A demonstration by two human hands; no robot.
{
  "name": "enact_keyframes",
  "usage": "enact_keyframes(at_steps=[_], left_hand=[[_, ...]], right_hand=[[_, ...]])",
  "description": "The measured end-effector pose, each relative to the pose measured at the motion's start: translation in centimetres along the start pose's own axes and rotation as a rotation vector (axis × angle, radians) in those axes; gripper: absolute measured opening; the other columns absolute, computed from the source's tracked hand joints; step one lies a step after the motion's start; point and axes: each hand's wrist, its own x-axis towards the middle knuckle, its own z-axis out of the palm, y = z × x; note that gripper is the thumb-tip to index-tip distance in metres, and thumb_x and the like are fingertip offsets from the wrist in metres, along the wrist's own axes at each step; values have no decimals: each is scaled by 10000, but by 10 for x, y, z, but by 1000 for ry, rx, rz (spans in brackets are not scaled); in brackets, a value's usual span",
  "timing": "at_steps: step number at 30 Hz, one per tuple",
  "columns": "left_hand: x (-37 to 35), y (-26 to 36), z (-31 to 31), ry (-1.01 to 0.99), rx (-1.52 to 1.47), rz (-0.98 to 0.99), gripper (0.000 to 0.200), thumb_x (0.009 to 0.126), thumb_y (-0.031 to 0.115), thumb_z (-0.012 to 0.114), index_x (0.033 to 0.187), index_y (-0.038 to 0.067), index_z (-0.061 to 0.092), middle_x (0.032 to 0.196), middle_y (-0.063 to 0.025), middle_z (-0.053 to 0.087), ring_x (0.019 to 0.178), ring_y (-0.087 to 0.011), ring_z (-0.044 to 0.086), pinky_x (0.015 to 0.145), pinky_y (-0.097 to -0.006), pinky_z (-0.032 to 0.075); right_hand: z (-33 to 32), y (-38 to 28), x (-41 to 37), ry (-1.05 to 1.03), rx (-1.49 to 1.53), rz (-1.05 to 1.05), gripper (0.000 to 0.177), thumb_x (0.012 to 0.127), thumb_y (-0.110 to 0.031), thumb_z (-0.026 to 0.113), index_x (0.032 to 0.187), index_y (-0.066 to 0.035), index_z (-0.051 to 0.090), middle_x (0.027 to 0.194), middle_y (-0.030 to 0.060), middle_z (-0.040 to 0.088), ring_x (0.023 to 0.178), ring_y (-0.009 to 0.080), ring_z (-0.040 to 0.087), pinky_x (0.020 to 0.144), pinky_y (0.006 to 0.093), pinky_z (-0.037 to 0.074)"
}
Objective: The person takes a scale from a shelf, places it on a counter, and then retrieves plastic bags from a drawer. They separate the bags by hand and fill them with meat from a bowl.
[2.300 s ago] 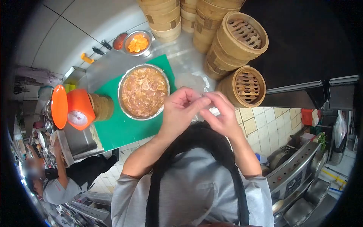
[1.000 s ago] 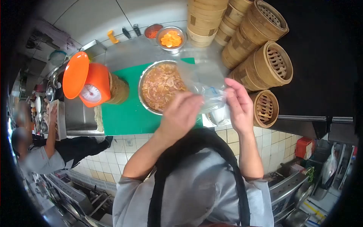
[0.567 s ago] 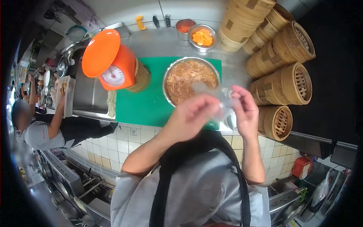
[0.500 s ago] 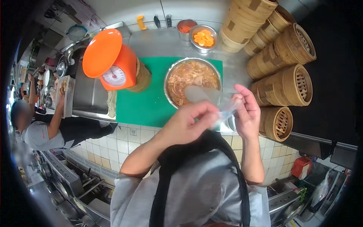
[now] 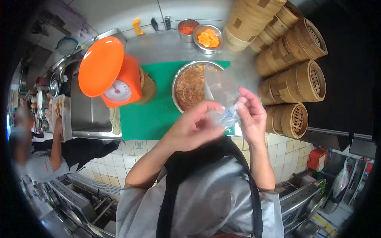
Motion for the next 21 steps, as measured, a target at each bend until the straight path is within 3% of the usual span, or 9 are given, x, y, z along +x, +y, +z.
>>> enact_keyframes(at_steps=[2,3,5,7,10,12,16,19,21], left_hand=[[4,-14,-13,11,353,83,611,901,4,738,1390,69,378,1014,-20,647,832,-62,605,740,-211,495],[15,-36,-19,178,286,184,484,935,30,708,1340,64,445,993,-7,651,841,-53,625,706,-211,506],[27,-31,-34,312,97,61,322,963,54,686,1247,42,535,983,-18,665,865,-57,642,703,-232,529],[33,-29,-42,305,132,48,184,991,66,657,1156,-2,613,1021,-46,687,881,-81,653,751,-254,554],[39,-29,-37,348,140,181,186,999,53,643,1167,-26,623,1060,-60,695,909,-96,660,798,-261,560],[39,-22,-31,377,127,274,197,1004,38,630,1188,-34,622,1077,-69,696,933,-103,663,831,-259,556],[11,-7,-4,246,107,304,211,1005,34,623,1212,-4,607,1019,-35,681,857,-79,633,734,-236,521],[2,-15,-4,79,-290,128,305,994,-24,594,1285,30,522,951,-9,651,799,-68,600,682,-226,479],[-1,-11,-13,8,-179,172,450,922,-70,633,1319,45,453,919,-16,624,790,-74,579,683,-229,454]], right_hand=[[7,0,-2,-91,240,66,486,1010,-63,627,1461,17,464,1044,28,646,925,83,618,833,223,505],[11,0,-3,-138,360,94,483,1017,-73,619,1463,21,460,1033,32,649,920,85,622,824,223,507],[16,-2,-5,-119,421,175,492,1032,-98,600,1480,26,441,991,30,647,900,97,630,832,246,510],[22,-3,-6,-101,381,230,501,1036,-110,598,1490,23,432,965,15,641,903,99,627,852,254,507],[25,4,-5,-118,14,-17,572,976,-110,689,1486,-3,453,1155,46,588,1035,135,583,888,265,489],[25,-8,-1,-91,-490,-213,576,905,-42,738,1439,-32,521,1262,79,522,1086,171,538,882,277,482],[16,-3,8,103,-607,-323,501,912,3,705,1392,-25,566,1206,72,550,1053,148,544,881,267,479],[14,1,5,81,-238,-222,485,942,18,672,1410,-9,547,1135,31,591,973,105,568,866,235,481],[16,-2,2,42,-72,-117,492,974,-2,655,1444,10,511,1076,5,637,929,83,608,862,227,499]])
